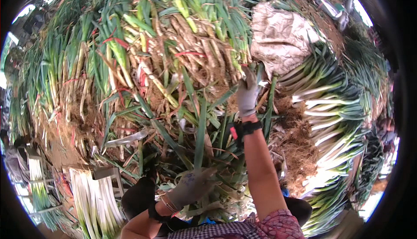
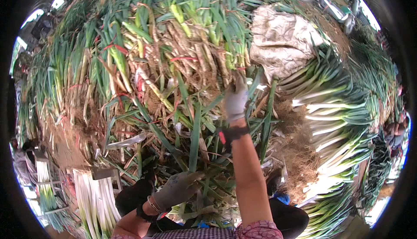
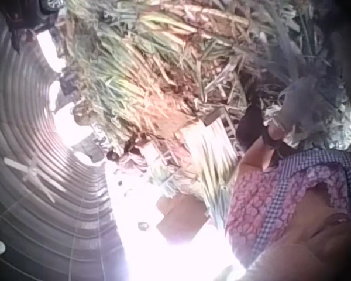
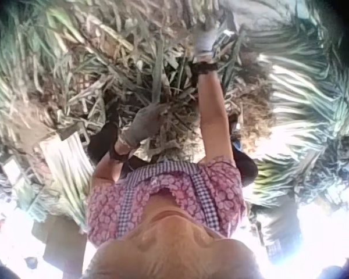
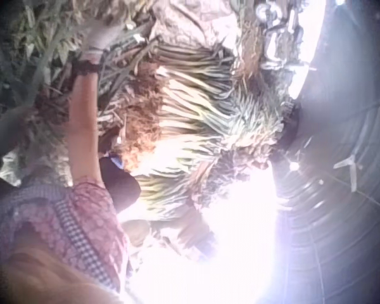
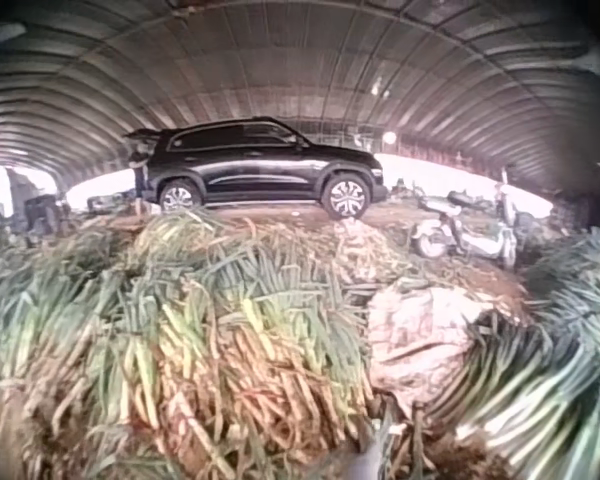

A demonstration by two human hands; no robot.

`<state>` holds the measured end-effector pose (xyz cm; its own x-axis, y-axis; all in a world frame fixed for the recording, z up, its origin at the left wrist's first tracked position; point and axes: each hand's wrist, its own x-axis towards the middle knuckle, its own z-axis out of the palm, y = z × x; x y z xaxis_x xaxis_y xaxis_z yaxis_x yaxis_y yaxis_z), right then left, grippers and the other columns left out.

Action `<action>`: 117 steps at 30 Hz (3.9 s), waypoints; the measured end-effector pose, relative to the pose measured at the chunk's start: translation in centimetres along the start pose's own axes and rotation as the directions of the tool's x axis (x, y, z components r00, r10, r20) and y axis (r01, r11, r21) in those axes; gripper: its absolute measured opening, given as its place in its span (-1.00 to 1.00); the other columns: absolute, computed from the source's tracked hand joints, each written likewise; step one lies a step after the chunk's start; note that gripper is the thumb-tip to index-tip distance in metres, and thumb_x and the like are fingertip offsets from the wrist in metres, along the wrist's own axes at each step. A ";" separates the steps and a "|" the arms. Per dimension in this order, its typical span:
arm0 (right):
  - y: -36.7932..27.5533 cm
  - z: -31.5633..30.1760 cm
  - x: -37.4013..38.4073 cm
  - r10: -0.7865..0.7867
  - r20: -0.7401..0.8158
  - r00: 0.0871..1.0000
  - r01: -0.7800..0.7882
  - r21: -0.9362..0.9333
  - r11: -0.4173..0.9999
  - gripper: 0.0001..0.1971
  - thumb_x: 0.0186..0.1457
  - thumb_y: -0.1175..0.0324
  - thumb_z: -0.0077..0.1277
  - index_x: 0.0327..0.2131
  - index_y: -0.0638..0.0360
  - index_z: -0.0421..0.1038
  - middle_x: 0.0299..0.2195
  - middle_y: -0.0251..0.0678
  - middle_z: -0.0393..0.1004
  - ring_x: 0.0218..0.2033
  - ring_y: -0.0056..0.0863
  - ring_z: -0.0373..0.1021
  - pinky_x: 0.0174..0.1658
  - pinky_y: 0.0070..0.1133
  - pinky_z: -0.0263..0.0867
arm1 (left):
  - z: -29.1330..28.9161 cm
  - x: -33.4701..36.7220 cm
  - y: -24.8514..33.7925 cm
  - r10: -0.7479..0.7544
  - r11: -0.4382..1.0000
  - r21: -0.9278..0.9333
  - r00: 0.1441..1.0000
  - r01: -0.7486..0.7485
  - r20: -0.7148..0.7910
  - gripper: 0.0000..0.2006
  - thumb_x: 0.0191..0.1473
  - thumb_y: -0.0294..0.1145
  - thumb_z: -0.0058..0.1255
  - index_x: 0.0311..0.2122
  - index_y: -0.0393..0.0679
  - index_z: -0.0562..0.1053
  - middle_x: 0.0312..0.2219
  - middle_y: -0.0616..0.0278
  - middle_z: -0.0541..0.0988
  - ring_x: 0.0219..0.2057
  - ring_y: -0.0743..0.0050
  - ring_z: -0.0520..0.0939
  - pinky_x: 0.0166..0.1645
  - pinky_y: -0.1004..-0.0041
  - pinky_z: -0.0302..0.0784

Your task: The person peels the outer layers from individual leeks by hand and places the cleaned leeks onto a pile. They repeat this process, picking up leeks from a large pile and cleaning them one by one.

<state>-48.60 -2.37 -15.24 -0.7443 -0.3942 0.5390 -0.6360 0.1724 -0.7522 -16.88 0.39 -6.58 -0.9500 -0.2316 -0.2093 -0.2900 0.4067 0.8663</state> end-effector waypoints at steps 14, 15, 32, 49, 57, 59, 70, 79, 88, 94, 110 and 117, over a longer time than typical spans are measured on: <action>-3.0 8.2 7.6 0.400 0.479 0.781 0.044 -0.682 0.730 0.15 -0.24 -0.27 0.13 0.30 -0.03 -0.32 0.29 0.00 -0.23 0.26 0.22 -0.23 0.29 -0.16 -0.23 | -3.0 -2.0 0.3 0.104 0.995 0.002 0.994 -0.104 -0.024 -0.58 0.05 -0.34 -0.01 0.02 -0.29 0.30 -0.20 -0.03 0.48 -0.21 -0.04 0.49 -0.13 0.20 0.40; -4.8 7.9 7.9 0.512 0.470 0.719 -0.059 -0.693 0.719 0.18 -0.24 -0.20 0.18 0.30 -0.02 -0.37 0.29 0.02 -0.22 0.24 0.26 -0.22 0.27 -0.17 -0.14 | -3.1 -2.1 -0.3 0.123 0.992 0.012 0.991 -0.123 -0.053 -0.57 0.03 -0.33 0.02 0.02 -0.24 0.32 -0.22 -0.01 0.51 -0.22 0.01 0.53 -0.12 0.23 0.44; 1.4 4.0 5.3 0.490 0.721 0.490 -0.056 -0.535 0.843 -0.40 -0.02 0.09 0.06 0.15 -0.34 0.18 0.09 0.03 0.23 0.10 -0.12 0.24 0.10 -0.51 0.21 | -4.9 -1.9 1.0 0.036 0.998 0.043 0.999 -0.035 -0.006 -0.59 0.01 -0.36 0.03 -0.01 -0.21 0.36 -0.19 -0.03 0.50 -0.18 0.00 0.54 -0.08 0.21 0.46; 8.1 2.4 0.8 0.301 0.724 0.620 -0.723 0.379 0.577 -0.22 0.08 0.14 0.08 0.25 0.20 -0.09 0.18 -0.26 0.14 0.16 -0.49 0.10 0.17 -0.58 0.03 | -8.7 30.9 -25.3 -0.147 0.823 -0.440 0.612 -0.359 -0.777 -0.62 0.03 -0.32 0.10 -0.04 -0.21 0.41 -0.27 0.19 0.54 -0.30 0.46 0.52 -0.17 0.48 0.42; 8.3 3.3 4.5 0.416 0.762 0.496 -0.783 0.187 0.593 -0.08 -0.04 -0.05 0.15 0.25 0.21 -0.07 0.17 -0.28 0.14 0.13 -0.48 0.10 0.12 -0.55 0.05 | -10.9 34.2 -19.1 -0.386 0.568 -0.797 0.790 -0.204 -0.477 -0.67 0.09 -0.38 -0.04 -0.05 -0.34 0.40 -0.21 0.22 0.56 -0.19 0.53 0.52 -0.07 0.55 0.36; 8.6 3.9 4.1 0.417 0.778 0.470 -0.841 0.253 0.478 -0.06 -0.09 -0.05 0.19 0.25 0.17 -0.07 0.18 -0.26 0.14 0.17 -0.41 0.07 0.19 -0.49 -0.01 | -10.5 34.4 -19.7 -0.329 0.515 -0.801 0.792 -0.305 -0.514 -0.69 0.14 -0.32 -0.10 -0.07 -0.29 0.42 -0.20 0.22 0.56 -0.18 0.52 0.53 -0.03 0.55 0.36; -3.8 11.6 -3.5 0.264 0.733 0.628 -0.731 0.438 0.522 0.01 0.01 0.20 0.18 0.27 0.20 -0.40 0.10 -0.12 0.23 0.10 -0.40 0.19 0.08 -0.50 0.20 | -14.8 22.9 -21.5 -0.336 0.354 -0.874 0.827 -0.334 -0.452 -0.43 0.12 0.01 -0.04 0.09 -0.22 0.30 -0.12 0.19 0.50 -0.12 0.47 0.51 -0.07 0.50 0.47; -2.6 6.7 -3.1 0.278 0.763 0.584 -0.805 0.498 0.324 -0.08 -0.04 0.15 0.22 0.24 0.26 -0.15 -0.01 -0.27 0.32 -0.08 -0.51 0.28 -0.10 -0.62 0.28 | -11.3 21.6 -11.2 -0.188 0.783 -0.608 0.879 -0.135 -0.437 -0.57 0.05 -0.32 0.06 -0.02 -0.32 0.32 -0.30 0.22 0.54 -0.31 0.53 0.50 -0.17 0.50 0.42; 0.2 -0.4 -15.9 0.479 0.788 0.387 -0.921 0.308 0.239 -0.23 0.01 0.42 0.16 0.23 0.17 -0.06 -0.13 -0.46 0.35 -0.24 -0.72 0.30 -0.24 -0.70 0.30 | 3.4 12.9 -16.6 -0.312 0.736 -0.675 0.861 -0.048 -0.402 -0.67 0.03 -0.34 0.03 -0.12 -0.32 0.40 -0.36 0.29 0.51 -0.35 0.61 0.45 -0.24 0.52 0.39; 5.6 -2.3 -29.3 0.676 0.568 0.468 -0.792 -0.068 0.606 -0.47 0.02 0.42 0.08 0.09 0.23 0.19 -0.26 -0.40 0.45 -0.32 -0.67 0.35 -0.29 -0.65 0.32 | 8.3 10.2 -20.8 -0.470 0.882 -0.177 0.844 0.437 -0.257 -0.51 0.00 -0.26 0.07 0.01 -0.32 0.32 -0.24 0.08 0.54 -0.24 0.26 0.54 -0.16 0.36 0.41; -20.4 -25.6 -38.0 0.520 0.770 0.370 -0.765 -0.066 0.641 -0.65 0.07 0.28 -0.01 -0.09 0.24 0.41 -0.25 -0.23 0.51 -0.26 -0.58 0.40 -0.22 -0.60 0.32 | 17.2 -13.1 -3.2 -0.089 0.982 -0.187 0.937 0.027 -0.336 -0.65 0.01 -0.20 -0.04 -0.13 -0.18 0.44 -0.26 0.00 0.56 -0.16 0.01 0.54 -0.08 0.23 0.43; -21.4 -30.9 -37.8 -0.035 0.830 0.557 0.146 -0.057 0.988 -0.64 0.12 0.14 -0.06 -0.07 0.09 0.41 -0.33 -0.16 0.52 -0.45 -0.35 0.48 -0.35 -0.48 0.37 | 13.6 -21.1 1.7 -0.052 0.999 0.003 0.997 0.053 -0.063 -0.67 0.00 -0.25 -0.07 -0.17 -0.23 0.47 -0.26 -0.06 0.55 -0.17 -0.01 0.54 -0.05 0.27 0.40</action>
<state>-13.14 36.75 -7.82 -0.2238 -0.9746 0.0118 -0.7485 0.1642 -0.6425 1.14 17.98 -6.89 -0.9243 -0.3082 -0.2252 -0.3400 0.3965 0.8527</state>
